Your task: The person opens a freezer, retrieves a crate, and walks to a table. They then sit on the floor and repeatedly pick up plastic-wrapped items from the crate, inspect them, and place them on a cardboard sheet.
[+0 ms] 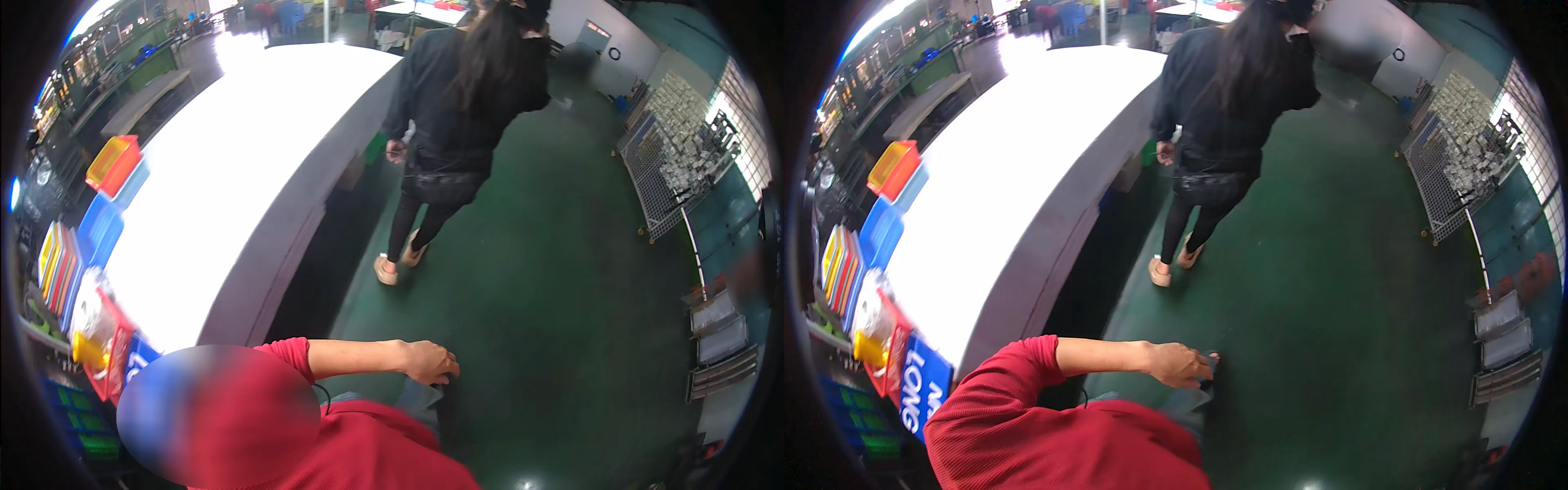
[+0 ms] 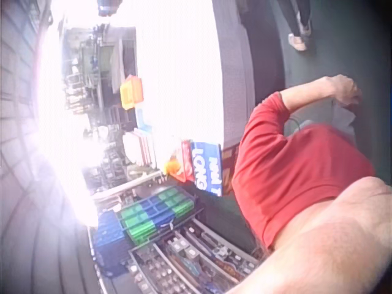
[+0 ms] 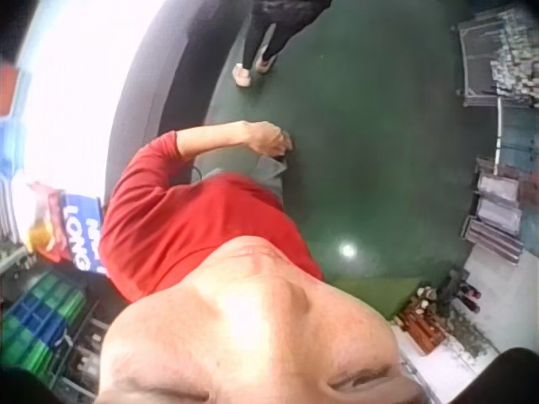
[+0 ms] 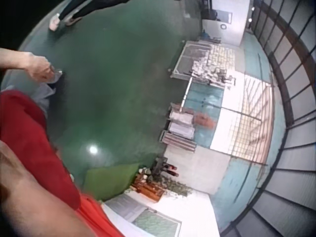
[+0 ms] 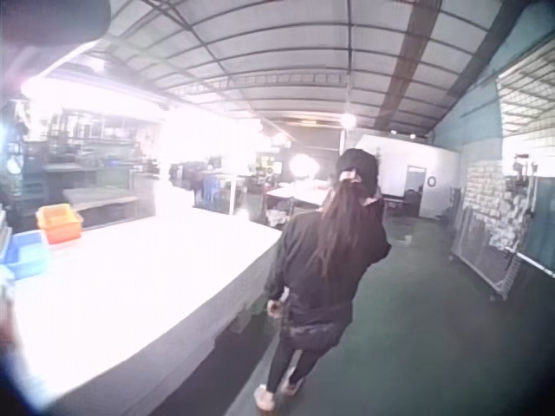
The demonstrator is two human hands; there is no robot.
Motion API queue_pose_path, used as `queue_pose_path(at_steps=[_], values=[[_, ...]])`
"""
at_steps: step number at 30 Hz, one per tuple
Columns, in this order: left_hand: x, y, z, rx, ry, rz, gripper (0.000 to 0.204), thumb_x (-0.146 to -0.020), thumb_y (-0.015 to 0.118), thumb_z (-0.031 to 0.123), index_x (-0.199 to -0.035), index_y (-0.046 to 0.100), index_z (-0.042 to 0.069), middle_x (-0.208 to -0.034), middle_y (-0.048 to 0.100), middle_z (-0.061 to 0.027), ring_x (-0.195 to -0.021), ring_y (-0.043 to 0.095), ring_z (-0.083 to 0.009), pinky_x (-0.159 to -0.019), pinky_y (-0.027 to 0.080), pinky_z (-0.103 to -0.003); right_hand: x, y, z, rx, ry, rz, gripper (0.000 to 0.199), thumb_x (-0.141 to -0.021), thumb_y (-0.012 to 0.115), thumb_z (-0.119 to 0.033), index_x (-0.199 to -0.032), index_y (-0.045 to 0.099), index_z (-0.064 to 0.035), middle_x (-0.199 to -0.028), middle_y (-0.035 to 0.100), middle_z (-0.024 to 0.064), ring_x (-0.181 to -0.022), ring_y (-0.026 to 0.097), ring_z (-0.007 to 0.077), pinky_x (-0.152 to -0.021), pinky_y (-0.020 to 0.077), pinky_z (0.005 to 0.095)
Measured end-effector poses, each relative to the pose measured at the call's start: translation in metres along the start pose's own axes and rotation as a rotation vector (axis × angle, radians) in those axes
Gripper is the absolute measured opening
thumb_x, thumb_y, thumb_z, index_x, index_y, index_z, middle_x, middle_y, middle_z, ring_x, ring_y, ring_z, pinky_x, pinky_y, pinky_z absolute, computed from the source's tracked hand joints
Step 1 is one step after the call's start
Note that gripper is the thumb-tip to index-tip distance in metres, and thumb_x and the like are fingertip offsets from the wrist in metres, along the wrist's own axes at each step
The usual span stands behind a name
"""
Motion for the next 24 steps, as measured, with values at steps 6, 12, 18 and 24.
queue_pose_path(at_steps=[6,12,18,24], values=[[-0.130,-0.150,-0.136,0.117,-0.138,0.278,0.033,-0.085,0.046,0.022,-0.114,0.047,0.006,-0.110,0.051,-0.0130,-0.101,0.049,-0.0301,-0.085,0.041,-0.038,-0.154,-0.133,-0.263,0.655,-0.523,0.135,0.027,-0.080,0.041,-0.020,-0.071,0.062,-0.0055,-0.059,0.057,0.0086,-0.054,0.056,0.0225,-0.052,0.0446,0.0359],[-0.178,-0.259,-0.255,0.432,-0.452,0.356,0.030,-0.086,0.047,0.021,-0.112,0.051,0.007,-0.107,0.054,-0.0143,-0.098,0.052,-0.0305,-0.084,0.043,-0.036,-0.123,-0.248,-0.774,-0.087,-0.932,0.144,0.018,-0.082,0.051,-0.015,-0.093,0.059,-0.0028,-0.068,0.059,0.0067,-0.056,0.054,0.0132,-0.051,0.0442,0.0270],[-0.241,-0.344,-0.450,0.180,-0.798,0.218,0.034,-0.084,0.049,0.028,-0.113,0.051,0.012,-0.110,0.053,-0.0132,-0.098,0.053,-0.0305,-0.083,0.042,-0.040,-0.115,-0.249,-1.075,-0.107,-1.227,0.004,0.023,-0.080,0.050,-0.011,-0.100,0.058,-0.0032,-0.076,0.062,0.0058,-0.064,0.057,0.0117,-0.057,0.0453,0.0259],[-0.455,-0.547,-0.567,-0.169,-0.456,0.329,0.036,-0.081,0.051,0.022,-0.113,0.048,0.007,-0.111,0.051,-0.0120,-0.103,0.049,-0.0292,-0.088,0.039,-0.038,-0.338,-0.322,-0.980,-0.065,-0.546,-0.035,0.018,-0.080,0.051,-0.020,-0.089,0.061,-0.0073,-0.065,0.057,0.0048,-0.051,0.052,0.0139,-0.041,0.0386,0.0270]])
Point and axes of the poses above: each hand's wrist, its own x-axis away from the middle knuckle, its own y-axis out of the palm, z = x × y, the point moved 9 cm from there along -x, towards the middle knuckle
